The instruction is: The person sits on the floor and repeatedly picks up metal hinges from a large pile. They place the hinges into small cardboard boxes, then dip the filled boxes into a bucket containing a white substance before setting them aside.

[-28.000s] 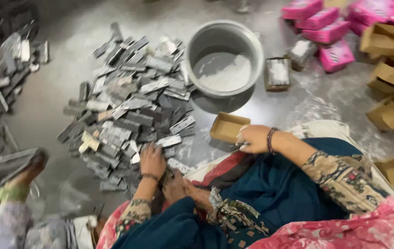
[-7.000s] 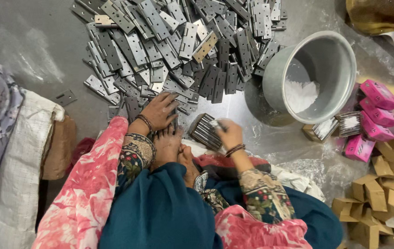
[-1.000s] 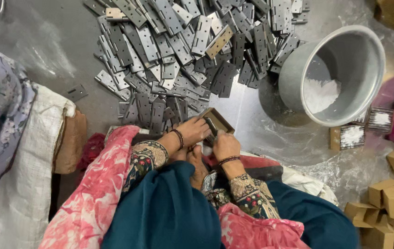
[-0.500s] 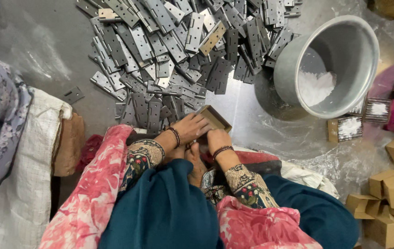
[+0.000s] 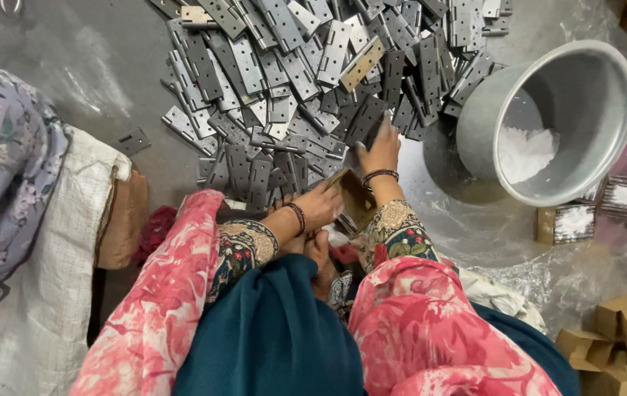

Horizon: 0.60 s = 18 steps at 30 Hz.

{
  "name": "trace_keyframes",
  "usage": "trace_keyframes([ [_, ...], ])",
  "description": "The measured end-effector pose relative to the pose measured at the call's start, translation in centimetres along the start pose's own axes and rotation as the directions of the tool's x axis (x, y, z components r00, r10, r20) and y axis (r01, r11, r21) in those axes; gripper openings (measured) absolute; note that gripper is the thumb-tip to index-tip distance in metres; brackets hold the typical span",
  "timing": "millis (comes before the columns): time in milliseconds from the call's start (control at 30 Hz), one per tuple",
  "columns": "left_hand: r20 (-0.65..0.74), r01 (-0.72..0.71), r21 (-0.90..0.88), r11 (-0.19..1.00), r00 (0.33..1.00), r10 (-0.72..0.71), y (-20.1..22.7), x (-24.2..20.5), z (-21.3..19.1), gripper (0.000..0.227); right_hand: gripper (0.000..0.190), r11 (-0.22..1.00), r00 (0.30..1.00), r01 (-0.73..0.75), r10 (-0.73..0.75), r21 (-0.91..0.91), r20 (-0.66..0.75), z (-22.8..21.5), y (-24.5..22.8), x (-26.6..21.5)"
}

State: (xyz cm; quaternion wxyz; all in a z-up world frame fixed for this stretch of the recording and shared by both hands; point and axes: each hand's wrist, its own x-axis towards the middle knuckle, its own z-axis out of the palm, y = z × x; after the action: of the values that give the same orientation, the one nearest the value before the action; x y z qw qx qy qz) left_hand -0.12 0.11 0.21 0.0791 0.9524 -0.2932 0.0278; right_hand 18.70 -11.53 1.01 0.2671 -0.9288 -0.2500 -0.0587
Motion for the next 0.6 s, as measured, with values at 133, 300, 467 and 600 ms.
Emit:
trace_keyframes([
  [133, -0.086, 0.019, 0.024, 1.0, 0.996, -0.017, -0.2, -0.2, -0.1, 0.022, 0.066, 0.926, 0.938, -0.336, 0.313, 0.17, 0.149, 0.7, 2.7, -1.9],
  [300, 0.061, 0.0, -0.054, 0.999, 0.998, 0.003, -0.3, -0.1, 1.0, 0.02, 0.031, 0.747, 0.785, -0.614, 0.548, 0.253, 0.288, -3.9, 6.7, -5.9],
  [467, -0.027, 0.028, -0.075, 0.997, 0.999, -0.03, -0.1, -0.1, 1.7, 0.019, 0.025, 0.578, 0.753, -0.644, 0.595, 0.502, 0.282, -9.9, 7.2, -10.3],
  [600, -0.055, -0.005, -0.02, 1.0, 0.998, 0.004, -0.2, -0.5, 1.2, 0.021, 0.026, 0.913, 0.931, -0.328, 0.269, 0.242, 0.247, -9.4, 2.3, -13.7],
])
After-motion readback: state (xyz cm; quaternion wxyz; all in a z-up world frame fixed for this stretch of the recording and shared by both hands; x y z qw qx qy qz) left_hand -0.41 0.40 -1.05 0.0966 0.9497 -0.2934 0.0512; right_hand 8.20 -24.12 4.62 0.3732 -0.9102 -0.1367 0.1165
